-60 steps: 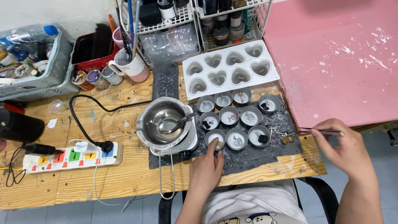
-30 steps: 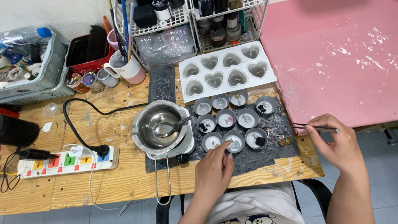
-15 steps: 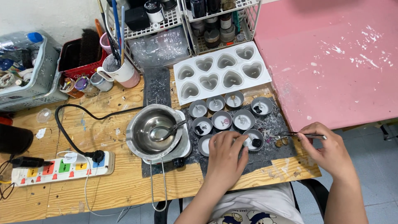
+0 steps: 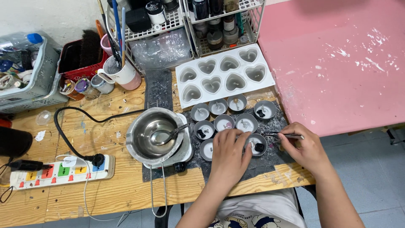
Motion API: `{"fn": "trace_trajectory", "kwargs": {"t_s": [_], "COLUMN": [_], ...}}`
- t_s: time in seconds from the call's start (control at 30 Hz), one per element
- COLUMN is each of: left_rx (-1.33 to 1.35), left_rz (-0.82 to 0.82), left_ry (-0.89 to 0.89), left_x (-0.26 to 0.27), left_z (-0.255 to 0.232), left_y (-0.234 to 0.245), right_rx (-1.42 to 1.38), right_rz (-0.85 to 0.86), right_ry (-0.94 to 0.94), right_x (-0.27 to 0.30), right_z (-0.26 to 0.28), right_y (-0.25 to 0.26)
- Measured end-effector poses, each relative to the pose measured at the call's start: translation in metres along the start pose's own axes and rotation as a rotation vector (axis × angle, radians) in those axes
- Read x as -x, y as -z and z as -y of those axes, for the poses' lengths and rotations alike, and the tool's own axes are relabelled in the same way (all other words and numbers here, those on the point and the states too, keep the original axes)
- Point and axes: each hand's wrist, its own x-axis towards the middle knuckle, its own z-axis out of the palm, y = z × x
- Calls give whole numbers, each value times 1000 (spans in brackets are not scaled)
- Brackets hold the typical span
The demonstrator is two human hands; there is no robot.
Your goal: Using tweezers to place small decorative elements into tealight candles and heart-shaped molds as part of a candle-making process.
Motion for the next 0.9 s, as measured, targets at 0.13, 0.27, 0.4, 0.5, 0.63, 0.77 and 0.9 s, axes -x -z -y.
{"fn": "trace_trajectory", "kwargs": {"t_s": [0.13, 0.27, 0.4, 0.5, 0.63, 0.77, 0.9], "left_rx": [55, 117, 268, 255, 269, 240, 234], "left_rz": [82, 96, 118, 200, 233, 351, 384], "left_ry": [123, 325, 586, 541, 519, 508, 481], "left_x": [12, 25, 30, 41, 47, 45, 48], "left_z": [3, 13, 13, 21, 21, 17, 16], "left_y": [12, 35, 54, 47, 47, 51, 48], "right_rx": [-9, -56, -131, -160, -191, -250, -158], "right_rz": [-7, -80, -218, -277, -284, -228, -175], "right_ry": [30, -20, -15, 14, 58, 109, 141], "right_x": [2, 9, 15, 16, 14, 7, -10], "right_z": [-5, -16, -23, -22, -14, -2, 17], "right_y": [1, 1, -1, -2, -4, -4, -6]}}
